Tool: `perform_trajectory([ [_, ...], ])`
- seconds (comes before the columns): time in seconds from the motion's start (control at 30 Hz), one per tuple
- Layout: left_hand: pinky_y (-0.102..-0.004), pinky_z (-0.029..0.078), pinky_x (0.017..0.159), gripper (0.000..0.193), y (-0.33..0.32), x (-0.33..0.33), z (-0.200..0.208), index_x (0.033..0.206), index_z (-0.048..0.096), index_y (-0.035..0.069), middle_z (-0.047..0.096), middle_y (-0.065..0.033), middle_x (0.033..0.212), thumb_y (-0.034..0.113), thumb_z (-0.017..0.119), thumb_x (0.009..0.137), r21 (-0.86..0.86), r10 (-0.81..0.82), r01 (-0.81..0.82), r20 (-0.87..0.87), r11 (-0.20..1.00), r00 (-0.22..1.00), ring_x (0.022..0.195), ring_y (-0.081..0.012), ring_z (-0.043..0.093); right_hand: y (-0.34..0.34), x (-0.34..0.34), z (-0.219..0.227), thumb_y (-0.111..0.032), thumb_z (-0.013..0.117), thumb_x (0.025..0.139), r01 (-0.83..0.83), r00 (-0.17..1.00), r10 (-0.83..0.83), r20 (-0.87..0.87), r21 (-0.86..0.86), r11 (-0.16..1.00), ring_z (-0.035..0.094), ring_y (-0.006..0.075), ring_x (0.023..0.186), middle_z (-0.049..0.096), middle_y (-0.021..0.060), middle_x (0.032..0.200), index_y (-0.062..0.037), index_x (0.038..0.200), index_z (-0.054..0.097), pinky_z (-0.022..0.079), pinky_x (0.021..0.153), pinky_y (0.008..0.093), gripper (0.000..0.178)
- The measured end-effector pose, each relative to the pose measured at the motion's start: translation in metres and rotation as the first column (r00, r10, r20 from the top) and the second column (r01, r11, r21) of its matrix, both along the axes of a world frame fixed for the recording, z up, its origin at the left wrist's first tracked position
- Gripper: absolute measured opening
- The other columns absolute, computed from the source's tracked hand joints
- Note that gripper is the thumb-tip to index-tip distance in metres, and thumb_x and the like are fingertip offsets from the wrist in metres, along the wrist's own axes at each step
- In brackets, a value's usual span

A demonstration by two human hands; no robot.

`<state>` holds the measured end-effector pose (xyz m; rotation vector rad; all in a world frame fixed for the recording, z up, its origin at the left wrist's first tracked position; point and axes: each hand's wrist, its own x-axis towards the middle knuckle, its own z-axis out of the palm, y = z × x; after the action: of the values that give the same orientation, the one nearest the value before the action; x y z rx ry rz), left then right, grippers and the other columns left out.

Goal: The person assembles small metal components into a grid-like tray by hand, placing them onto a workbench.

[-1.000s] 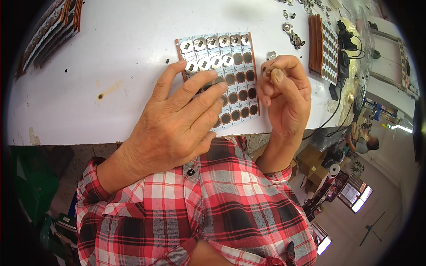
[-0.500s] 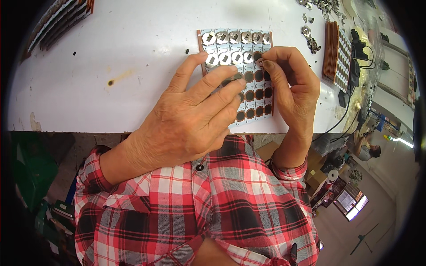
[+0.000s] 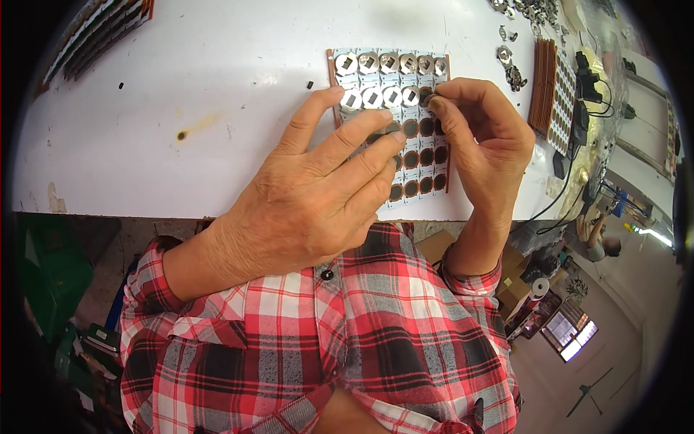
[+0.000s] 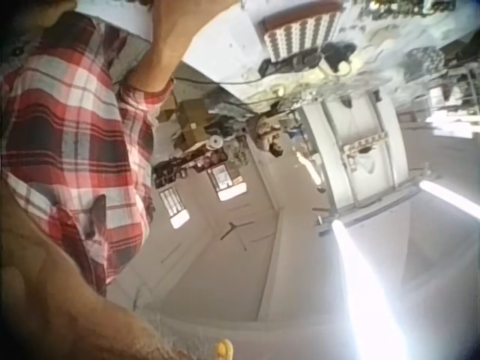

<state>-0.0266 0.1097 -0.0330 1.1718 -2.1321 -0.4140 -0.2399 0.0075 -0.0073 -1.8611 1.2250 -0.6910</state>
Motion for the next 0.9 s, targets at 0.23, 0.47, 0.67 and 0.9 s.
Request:
perform_trajectory([
  [0.23,-0.0644,0.040,0.118,0.046,0.000,0.000,0.000,0.105,0.076,-0.003,0.072,-0.0145,0.131,0.018,0.082,0.065,0.006,0.000,0.000,-0.012,1.000,1.000,0.134,-0.0322,0.061,-0.012,0.001,0.010,0.005,0.075,0.097,-0.106,0.988,0.106,-0.110,0.012,0.994,0.069,0.0055,0.086,0.076,0.0022,0.095,0.0056,0.114,0.074,0.054,0.076,0.0199,0.016],
  [0.47,-0.0641,0.040,0.118,0.043,0.000,-0.001,-0.003,0.104,0.076,-0.003,0.072,-0.0141,0.131,0.019,0.081,0.067,-0.023,0.005,-0.005,-0.016,1.000,1.000,0.134,-0.0319,0.062,-0.005,0.002,0.001,0.005,0.076,0.095,0.015,0.999,-0.015,-0.041,-0.007,1.000,0.069,0.0062,0.086,0.075,0.0014,0.095,0.0035,0.111,0.076,0.054,0.076,0.0200,0.016],
  [0.67,-0.0643,0.040,0.118,0.043,0.003,-0.003,-0.001,0.103,0.076,-0.003,0.072,-0.0144,0.131,0.018,0.081,0.067,-0.001,0.004,-0.004,-0.020,1.000,1.000,0.134,-0.0322,0.062,-0.007,-0.004,0.000,0.006,0.074,0.095,-0.050,0.998,0.051,-0.022,0.011,0.999,0.065,0.0045,0.083,0.073,0.0003,0.096,0.0025,0.106,0.076,0.052,0.074,0.0188,0.012],
  [0.9,-0.0644,0.041,0.117,0.043,-0.006,0.002,-0.001,0.105,0.075,-0.003,0.071,-0.0151,0.131,0.017,0.082,0.066,0.021,-0.009,0.010,-0.036,1.000,0.999,0.134,-0.0325,0.061,-0.007,0.008,0.006,0.001,0.073,0.096,-0.034,0.992,0.042,-0.120,0.070,0.997,0.064,0.0036,0.082,0.070,-0.0007,0.093,0.0027,0.102,0.071,0.051,0.072,0.0193,0.006],
])
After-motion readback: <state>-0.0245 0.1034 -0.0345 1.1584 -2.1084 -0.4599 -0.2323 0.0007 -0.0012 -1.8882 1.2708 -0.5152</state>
